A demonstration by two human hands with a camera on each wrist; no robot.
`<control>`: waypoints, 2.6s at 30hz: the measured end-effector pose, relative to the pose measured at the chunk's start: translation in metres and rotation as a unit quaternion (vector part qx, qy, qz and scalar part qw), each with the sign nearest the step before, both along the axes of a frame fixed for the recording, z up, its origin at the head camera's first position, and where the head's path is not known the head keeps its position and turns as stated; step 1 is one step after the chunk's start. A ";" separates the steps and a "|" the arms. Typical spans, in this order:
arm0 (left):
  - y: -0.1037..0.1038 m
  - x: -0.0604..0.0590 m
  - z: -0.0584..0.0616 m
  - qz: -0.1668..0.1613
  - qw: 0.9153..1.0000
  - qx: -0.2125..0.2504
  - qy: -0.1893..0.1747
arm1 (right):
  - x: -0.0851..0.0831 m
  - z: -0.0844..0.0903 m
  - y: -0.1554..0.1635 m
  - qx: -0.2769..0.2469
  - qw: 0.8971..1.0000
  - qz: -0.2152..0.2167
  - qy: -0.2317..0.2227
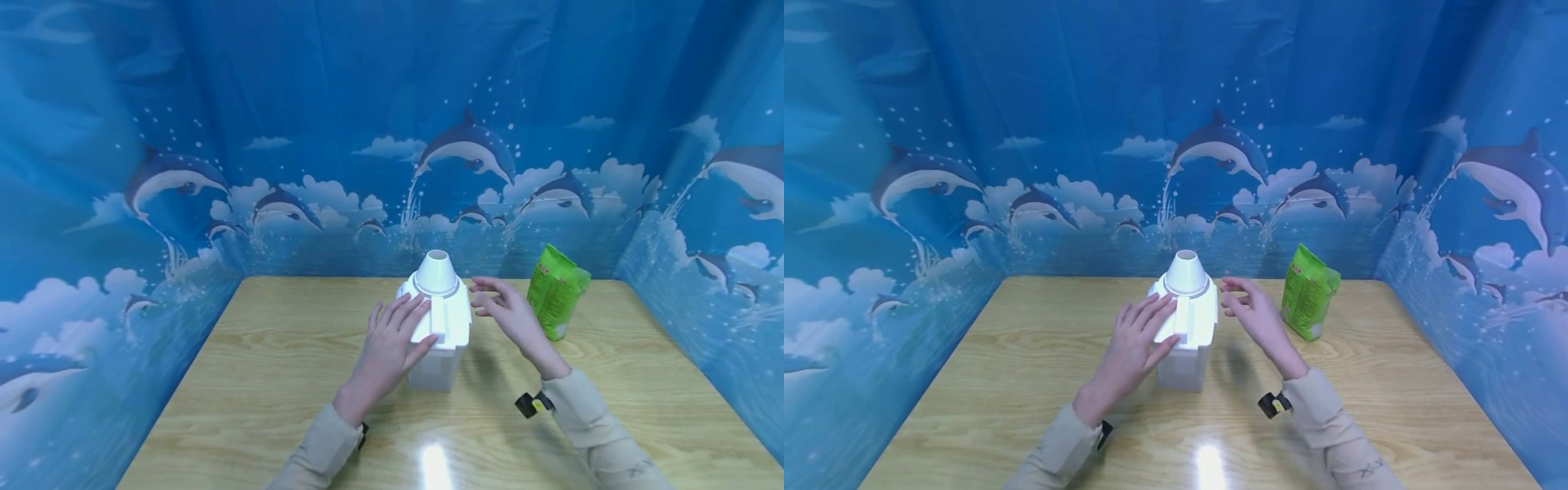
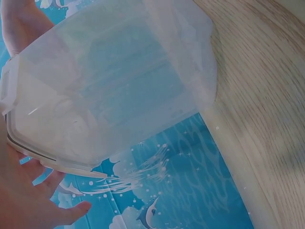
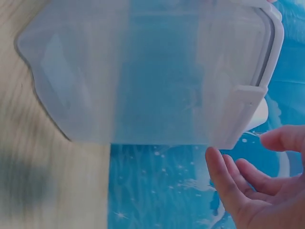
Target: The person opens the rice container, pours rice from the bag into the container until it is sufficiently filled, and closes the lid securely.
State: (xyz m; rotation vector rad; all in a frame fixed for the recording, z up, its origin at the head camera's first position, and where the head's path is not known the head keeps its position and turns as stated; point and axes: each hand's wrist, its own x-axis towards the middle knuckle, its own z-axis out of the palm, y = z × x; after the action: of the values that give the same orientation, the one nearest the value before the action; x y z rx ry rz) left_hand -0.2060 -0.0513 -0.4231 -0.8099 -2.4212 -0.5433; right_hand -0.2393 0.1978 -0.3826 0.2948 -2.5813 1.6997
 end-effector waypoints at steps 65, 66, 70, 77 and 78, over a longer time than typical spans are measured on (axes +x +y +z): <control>0.001 0.001 0.001 -0.001 1.000 -0.001 0.007 | -0.029 -0.021 0.007 -0.273 0.907 0.136 -0.291; 0.001 0.001 0.001 -0.001 1.000 -0.001 0.006 | -0.029 -0.021 0.007 -0.272 0.907 0.133 -0.293; 0.001 0.001 0.001 0.000 1.000 -0.003 0.003 | -0.029 -0.021 0.007 -0.276 0.905 0.136 -0.294; 0.001 0.001 0.001 -0.002 1.000 -0.005 0.002 | -0.025 -0.016 0.004 -0.280 0.910 0.109 -0.285; 0.001 0.001 0.001 -0.001 1.000 -0.004 0.003 | -0.024 -0.015 0.003 -0.276 0.913 0.104 -0.281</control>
State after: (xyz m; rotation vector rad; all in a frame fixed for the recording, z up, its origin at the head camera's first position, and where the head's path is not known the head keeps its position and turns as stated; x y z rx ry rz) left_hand -0.2052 -0.0503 -0.4223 -0.8175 -2.4188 -0.5310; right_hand -0.2636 0.2010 -0.3980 0.0537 -2.2677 2.8490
